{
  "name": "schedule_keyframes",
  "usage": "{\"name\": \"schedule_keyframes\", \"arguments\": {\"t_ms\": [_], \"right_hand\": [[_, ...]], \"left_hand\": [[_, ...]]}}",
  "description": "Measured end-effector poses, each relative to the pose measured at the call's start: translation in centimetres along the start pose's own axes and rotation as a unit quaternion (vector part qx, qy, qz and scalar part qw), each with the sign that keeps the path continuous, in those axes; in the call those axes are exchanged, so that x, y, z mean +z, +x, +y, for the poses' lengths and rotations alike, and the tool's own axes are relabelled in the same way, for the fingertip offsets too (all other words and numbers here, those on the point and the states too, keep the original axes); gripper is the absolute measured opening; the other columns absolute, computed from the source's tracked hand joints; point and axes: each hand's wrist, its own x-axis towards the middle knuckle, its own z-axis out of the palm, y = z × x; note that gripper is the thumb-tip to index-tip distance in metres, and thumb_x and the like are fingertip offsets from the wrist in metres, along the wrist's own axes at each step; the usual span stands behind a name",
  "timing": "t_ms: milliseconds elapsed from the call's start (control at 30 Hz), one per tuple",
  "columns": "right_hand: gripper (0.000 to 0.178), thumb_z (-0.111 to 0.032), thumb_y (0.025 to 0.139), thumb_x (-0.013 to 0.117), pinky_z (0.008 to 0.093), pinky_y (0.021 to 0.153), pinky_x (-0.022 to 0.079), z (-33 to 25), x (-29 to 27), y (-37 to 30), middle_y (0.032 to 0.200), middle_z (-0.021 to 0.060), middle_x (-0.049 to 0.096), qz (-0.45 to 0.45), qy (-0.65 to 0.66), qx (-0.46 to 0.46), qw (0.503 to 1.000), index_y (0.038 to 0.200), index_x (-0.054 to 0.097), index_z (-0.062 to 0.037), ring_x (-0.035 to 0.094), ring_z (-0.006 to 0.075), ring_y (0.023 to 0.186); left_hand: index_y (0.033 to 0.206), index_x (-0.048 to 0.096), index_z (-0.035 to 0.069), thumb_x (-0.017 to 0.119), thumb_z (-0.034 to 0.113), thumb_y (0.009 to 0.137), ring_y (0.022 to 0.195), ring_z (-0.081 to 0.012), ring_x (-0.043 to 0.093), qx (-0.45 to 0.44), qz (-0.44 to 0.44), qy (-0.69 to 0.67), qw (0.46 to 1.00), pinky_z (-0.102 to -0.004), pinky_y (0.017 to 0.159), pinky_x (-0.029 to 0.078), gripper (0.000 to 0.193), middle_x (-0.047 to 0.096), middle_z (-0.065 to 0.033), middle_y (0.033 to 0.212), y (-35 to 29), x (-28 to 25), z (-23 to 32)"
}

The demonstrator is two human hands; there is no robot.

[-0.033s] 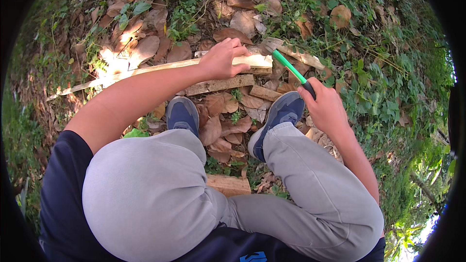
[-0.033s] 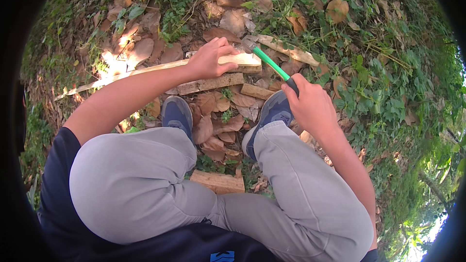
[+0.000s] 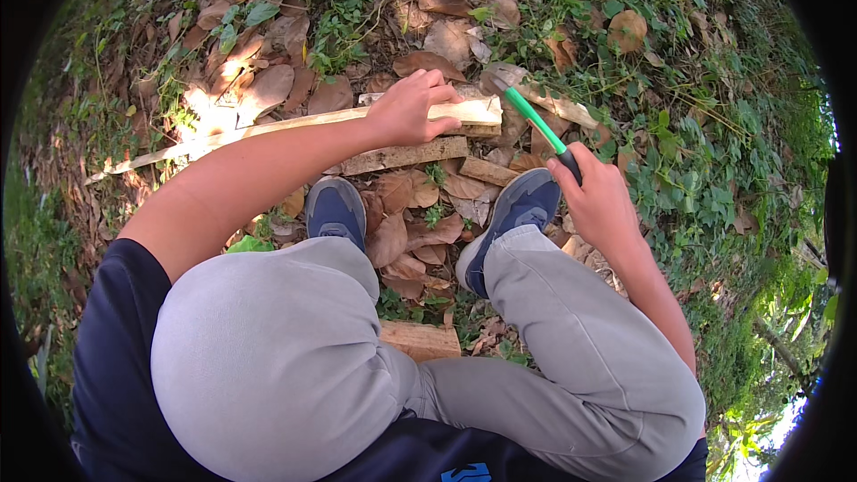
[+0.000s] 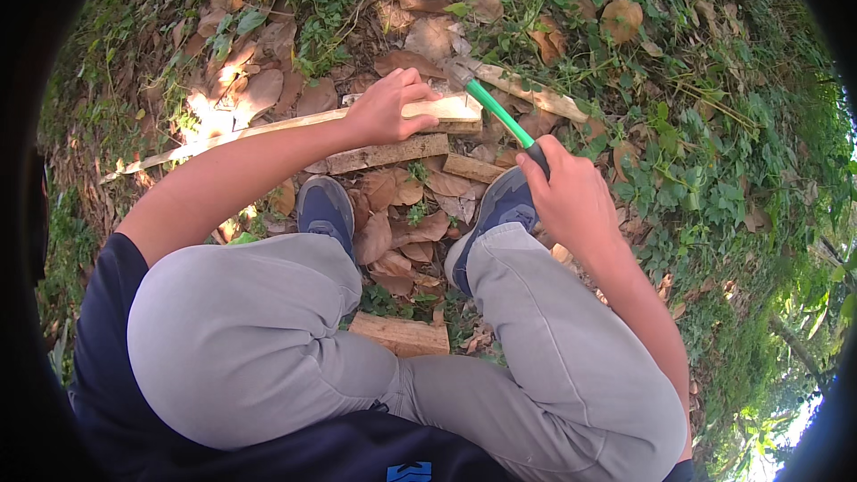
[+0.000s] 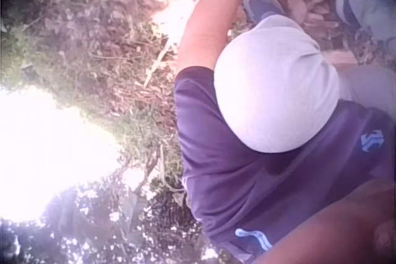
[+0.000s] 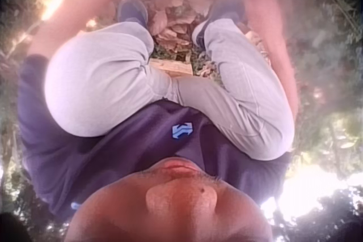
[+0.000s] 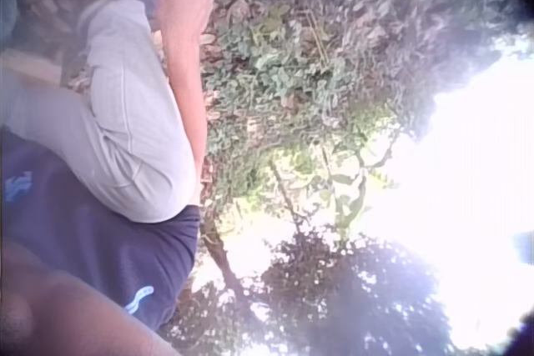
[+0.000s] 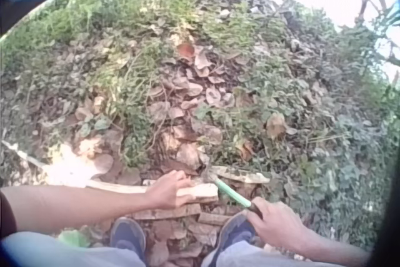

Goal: The person sits on the ground and uses a hammer to split a piece of wood placed on a larger log. They repeatedly strike the wood with the hammer to drive a split through it.

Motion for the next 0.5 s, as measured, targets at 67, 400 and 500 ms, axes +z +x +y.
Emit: {"name": "schedule_keyframes", "arguments": {"t_ms": [67,400,500], "right_hand": [[0.03,-0.031,0.104,0.061,0.0525,0.066,0.047,0.2,0.4,-0.1,0.07,0.0235,0.064,0.016,0.037,-0.004,0.999,0.099,0.058,-0.0015,0.064,0.0457,0.071],[0.031,-0.027,0.104,0.06,0.0409,0.06,0.042,2.2,1.2,1.5,0.066,0.0124,0.054,0.045,0.18,-0.019,0.982,0.092,0.054,0.0012,0.05,0.0232,0.061],[0.032,-0.029,0.104,0.061,0.0422,0.061,0.042,2.3,0.4,1.6,0.07,0.0151,0.058,-0.029,0.092,0.021,0.995,0.092,0.056,0.0009,0.055,0.0269,0.063]], "left_hand": [[0.114,0.072,0.013,0.079,0.034,0.088,0.106,-0.0313,0.057,-0.004,-0.003,-0.007,1.0,-0.0428,0.091,0.048,0.035,0.058,-0.0101,0.106,0.1,0.0,0.1],[0.114,0.072,0.011,0.08,0.035,0.087,0.104,-0.0315,0.058,0.012,0.009,0.003,1.0,-0.0426,0.091,0.048,0.037,0.058,-0.0101,0.105,0.1,0.0,-0.1],[0.114,0.072,0.012,0.08,0.035,0.088,0.104,-0.0317,0.058,-0.001,-0.001,-0.005,1.0,-0.0429,0.09,0.048,0.036,0.058,-0.0102,0.105,0.1,0.0,0.2]]}}
